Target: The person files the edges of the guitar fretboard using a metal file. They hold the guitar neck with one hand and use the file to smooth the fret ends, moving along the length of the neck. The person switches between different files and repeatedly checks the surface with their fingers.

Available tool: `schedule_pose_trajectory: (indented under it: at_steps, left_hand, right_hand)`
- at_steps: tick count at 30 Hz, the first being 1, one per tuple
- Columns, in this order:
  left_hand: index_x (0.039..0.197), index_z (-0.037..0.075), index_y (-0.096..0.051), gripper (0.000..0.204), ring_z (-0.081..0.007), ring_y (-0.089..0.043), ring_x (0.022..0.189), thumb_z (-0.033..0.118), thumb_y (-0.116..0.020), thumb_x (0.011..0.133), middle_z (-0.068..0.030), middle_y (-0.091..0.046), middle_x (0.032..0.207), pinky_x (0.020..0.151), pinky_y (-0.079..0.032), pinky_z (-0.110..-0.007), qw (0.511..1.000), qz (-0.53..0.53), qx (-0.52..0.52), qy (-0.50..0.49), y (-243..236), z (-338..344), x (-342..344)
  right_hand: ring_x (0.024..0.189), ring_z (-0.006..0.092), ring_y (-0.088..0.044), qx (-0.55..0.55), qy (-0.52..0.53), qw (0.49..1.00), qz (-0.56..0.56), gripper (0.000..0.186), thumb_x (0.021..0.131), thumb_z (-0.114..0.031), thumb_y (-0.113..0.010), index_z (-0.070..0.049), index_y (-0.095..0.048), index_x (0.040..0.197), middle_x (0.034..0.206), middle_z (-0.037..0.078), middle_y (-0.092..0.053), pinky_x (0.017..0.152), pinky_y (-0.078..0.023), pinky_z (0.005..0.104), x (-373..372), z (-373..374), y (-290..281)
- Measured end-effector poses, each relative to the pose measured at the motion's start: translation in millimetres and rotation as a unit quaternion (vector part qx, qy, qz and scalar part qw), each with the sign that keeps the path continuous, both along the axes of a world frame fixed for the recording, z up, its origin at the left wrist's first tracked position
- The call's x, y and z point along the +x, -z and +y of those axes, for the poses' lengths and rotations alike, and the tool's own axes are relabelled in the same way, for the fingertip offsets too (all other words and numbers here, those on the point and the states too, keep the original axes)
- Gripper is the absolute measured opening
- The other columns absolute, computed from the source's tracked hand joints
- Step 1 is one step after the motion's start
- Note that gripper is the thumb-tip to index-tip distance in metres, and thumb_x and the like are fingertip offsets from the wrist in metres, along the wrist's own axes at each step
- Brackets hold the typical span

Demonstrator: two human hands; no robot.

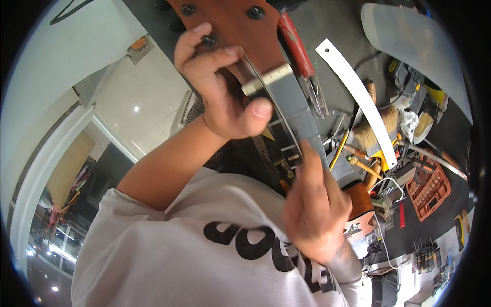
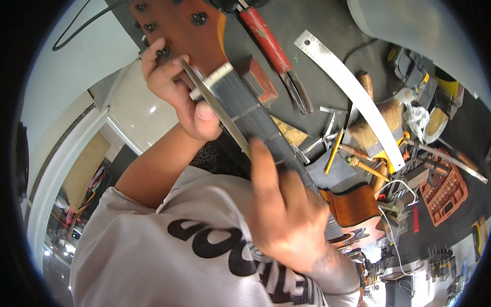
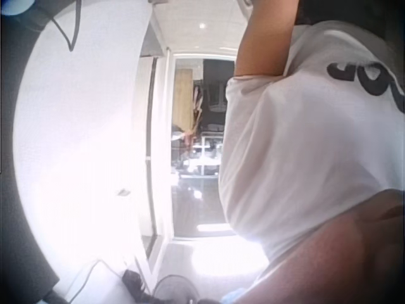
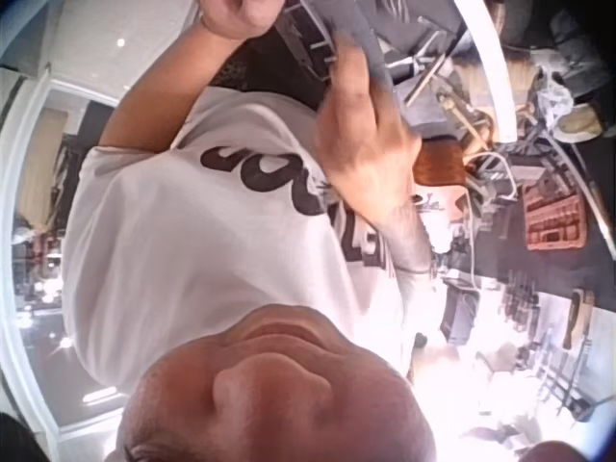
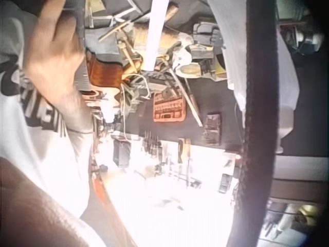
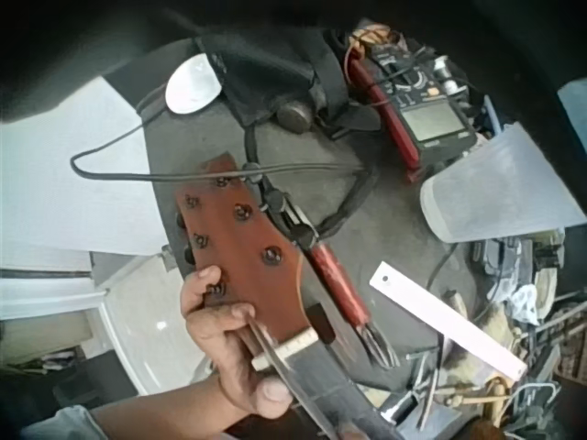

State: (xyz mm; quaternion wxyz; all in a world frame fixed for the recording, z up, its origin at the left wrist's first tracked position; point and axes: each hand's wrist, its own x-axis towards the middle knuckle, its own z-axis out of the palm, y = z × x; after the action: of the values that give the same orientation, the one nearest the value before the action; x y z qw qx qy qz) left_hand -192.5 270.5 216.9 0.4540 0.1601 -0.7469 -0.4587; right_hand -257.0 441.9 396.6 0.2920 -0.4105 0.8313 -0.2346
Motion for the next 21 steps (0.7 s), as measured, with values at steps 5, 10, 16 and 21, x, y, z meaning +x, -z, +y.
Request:
schedule_pose_trajectory:
  at_steps: [5,10,16,21]
  left_hand:
    - [0.127,0.003,-0.045,0.071,-0.0306,-0.03,0.135,0.058,-0.067,0.089,-0.0186,-0.031,0.138,0.11,-0.035,-0.042,0.999,0.02,-0.036,0.013,4,-6,-5]
    - [0.126,0.003,-0.045,0.072,-0.031,-0.03,0.135,0.059,-0.067,0.087,-0.0184,-0.031,0.137,0.112,-0.031,-0.045,0.999,-0.001,-0.05,0.005,3,-11,-1]
    - [0.126,0.001,-0.045,0.072,-0.0319,-0.031,0.135,0.059,-0.067,0.088,-0.0196,-0.032,0.138,0.113,-0.031,-0.045,0.999,-0.001,-0.036,0.011,0,-6,1]
    - [0.125,0.001,-0.045,0.072,-0.0334,-0.029,0.136,0.06,-0.065,0.089,-0.0189,-0.033,0.136,0.114,-0.031,-0.046,0.999,0.02,-0.044,0.008,3,-4,-7]
  right_hand:
    - [0.063,0.0313,-0.069,0.011,0.01,1.0,0.008,0.051,0.089,0.014,-0.059,0.007,-0.054,0.14,0.086,0.022,-0.068,0.057,-0.054,0.0388,8,23,-9]
    - [0.055,0.0308,-0.062,0.005,-0.015,1.0,-0.018,0.053,0.086,0.017,-0.059,0.01,-0.053,0.138,0.081,0.021,-0.066,0.051,-0.051,0.0398,-5,-6,-2]
    - [0.063,0.0346,-0.07,0.022,-0.018,0.999,-0.019,0.052,0.086,0.016,-0.059,0.011,-0.053,0.137,0.088,0.024,-0.069,0.057,-0.056,0.039,-6,-17,-2]
    - [0.053,0.0276,-0.06,-0.034,0.026,0.999,0.023,0.055,0.086,0.015,-0.062,0.004,-0.056,0.139,0.077,0.016,-0.062,0.05,-0.049,0.036,10,17,4]
